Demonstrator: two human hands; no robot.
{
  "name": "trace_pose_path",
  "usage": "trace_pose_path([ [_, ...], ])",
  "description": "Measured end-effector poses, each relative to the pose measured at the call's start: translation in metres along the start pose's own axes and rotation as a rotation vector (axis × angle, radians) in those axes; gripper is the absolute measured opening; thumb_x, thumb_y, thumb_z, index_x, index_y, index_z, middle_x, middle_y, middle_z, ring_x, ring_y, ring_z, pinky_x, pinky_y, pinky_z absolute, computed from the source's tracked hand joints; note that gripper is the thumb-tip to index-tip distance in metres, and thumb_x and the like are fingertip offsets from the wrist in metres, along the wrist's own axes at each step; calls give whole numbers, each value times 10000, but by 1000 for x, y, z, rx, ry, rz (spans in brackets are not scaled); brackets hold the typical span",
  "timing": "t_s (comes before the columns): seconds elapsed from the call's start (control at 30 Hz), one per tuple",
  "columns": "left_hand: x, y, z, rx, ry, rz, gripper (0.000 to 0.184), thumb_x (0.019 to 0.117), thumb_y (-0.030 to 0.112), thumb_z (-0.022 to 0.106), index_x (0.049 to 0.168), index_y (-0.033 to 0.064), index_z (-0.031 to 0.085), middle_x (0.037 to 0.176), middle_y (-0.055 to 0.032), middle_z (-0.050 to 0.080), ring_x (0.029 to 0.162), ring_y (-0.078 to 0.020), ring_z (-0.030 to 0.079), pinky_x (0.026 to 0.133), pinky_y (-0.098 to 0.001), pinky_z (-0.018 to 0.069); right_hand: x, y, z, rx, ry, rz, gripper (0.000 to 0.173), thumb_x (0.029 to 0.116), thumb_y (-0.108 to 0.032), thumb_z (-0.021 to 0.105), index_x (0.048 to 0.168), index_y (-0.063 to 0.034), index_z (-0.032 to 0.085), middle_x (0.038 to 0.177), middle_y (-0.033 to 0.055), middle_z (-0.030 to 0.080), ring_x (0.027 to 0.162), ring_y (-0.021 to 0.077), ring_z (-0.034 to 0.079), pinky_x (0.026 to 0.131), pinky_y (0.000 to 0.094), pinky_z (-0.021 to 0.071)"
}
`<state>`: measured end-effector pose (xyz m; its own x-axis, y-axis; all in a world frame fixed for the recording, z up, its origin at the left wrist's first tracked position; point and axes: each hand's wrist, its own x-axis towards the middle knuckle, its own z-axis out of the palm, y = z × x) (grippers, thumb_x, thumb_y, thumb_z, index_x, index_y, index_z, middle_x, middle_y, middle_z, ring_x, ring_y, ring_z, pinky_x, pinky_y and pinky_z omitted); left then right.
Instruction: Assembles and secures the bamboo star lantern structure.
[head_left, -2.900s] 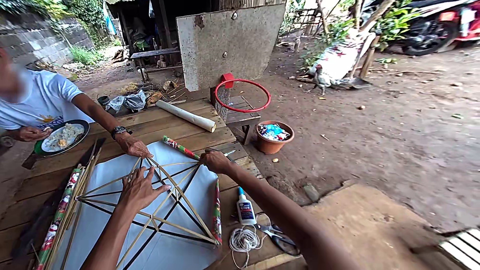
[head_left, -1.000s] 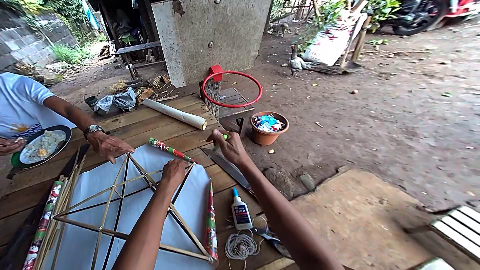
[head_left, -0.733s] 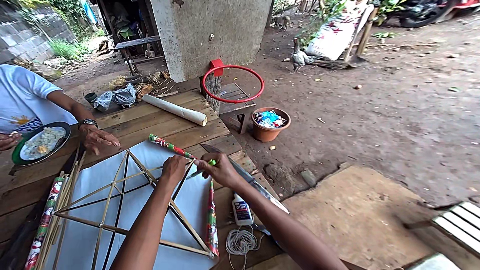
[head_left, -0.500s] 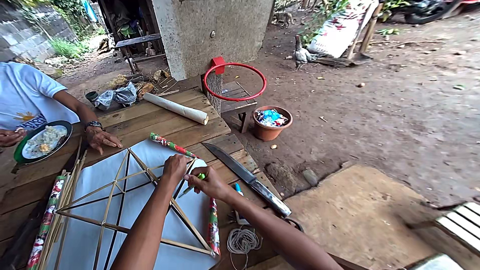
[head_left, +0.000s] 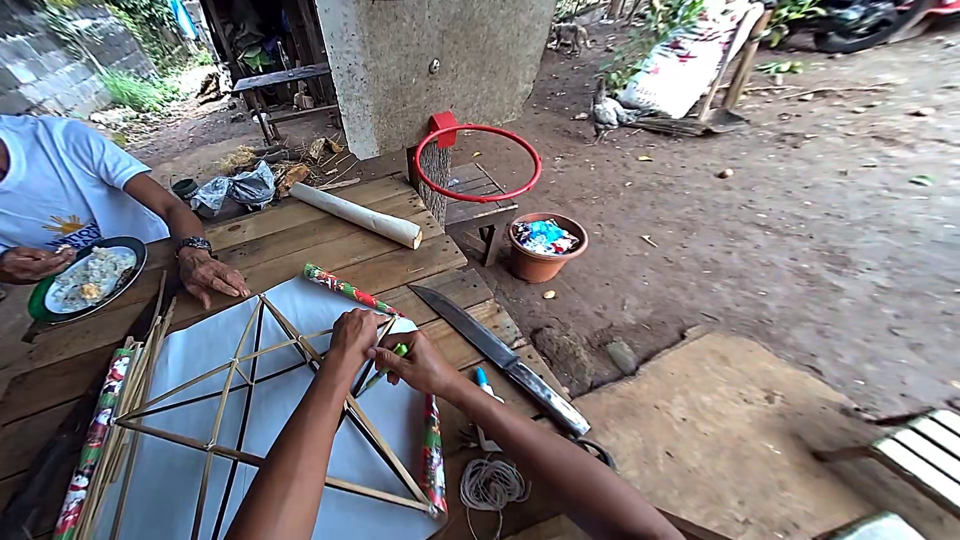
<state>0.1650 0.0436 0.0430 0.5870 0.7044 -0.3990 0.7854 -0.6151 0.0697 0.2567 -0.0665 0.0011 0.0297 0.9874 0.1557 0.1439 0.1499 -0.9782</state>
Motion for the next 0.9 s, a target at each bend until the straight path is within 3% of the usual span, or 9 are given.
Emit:
trace_pose_path([
  [0.1,0,-2,2,26,19,44,407,1026,32,477,1372,142,662,1248,-181,701,1198,-376,638,1013,-540,461,5,-1,-8,-12,22,14,293,1039,-166,573,839,21,675,666,-26,641,536,-9,581,567,176,521],
  [0.2,-2,-4,3,4,51,92,312,1034,41,478,1246,48,707,1172,-218,711,1149,-401,652,979,-559,470,12,-7,-19,-41,32,75,287,1051,-163,569,860,22,676,689,-22,650,546,-12,586,575,170,525],
  [0.23,-3,-3,2,-2,51,87,293,1043,42,461,1198,11,707,1166,-230,705,1156,-406,647,983,-561,466,14,-9,-23,-48,37,92,284,1052,-162,568,869,25,678,698,-18,654,549,-11,586,579,171,524],
  [0.33,-5,3,-3,13,11,16,289,1041,33,454,1208,-26,683,1221,-248,680,1214,-407,620,1023,-551,452,23,-8,-33,-47,81,100,273,1043,-141,584,854,31,679,679,-8,652,528,0,589,561,176,533],
  [0.53,-1,2,-1,14,-7,-18,396,1052,58,427,1362,134,662,1310,-173,675,1262,-356,608,1059,-525,441,42,-4,-56,-98,136,149,296,1048,-153,594,841,43,670,636,27,639,505,39,593,555,210,544],
  [0.9,-3,3,-2,14,-15,-7,462,1034,14,409,1408,167,632,1331,-179,662,1276,-362,596,1073,-524,433,63,4,-91,-154,254,166,335,1063,-218,581,849,27,664,661,54,661,497,82,607,538,250,552],
])
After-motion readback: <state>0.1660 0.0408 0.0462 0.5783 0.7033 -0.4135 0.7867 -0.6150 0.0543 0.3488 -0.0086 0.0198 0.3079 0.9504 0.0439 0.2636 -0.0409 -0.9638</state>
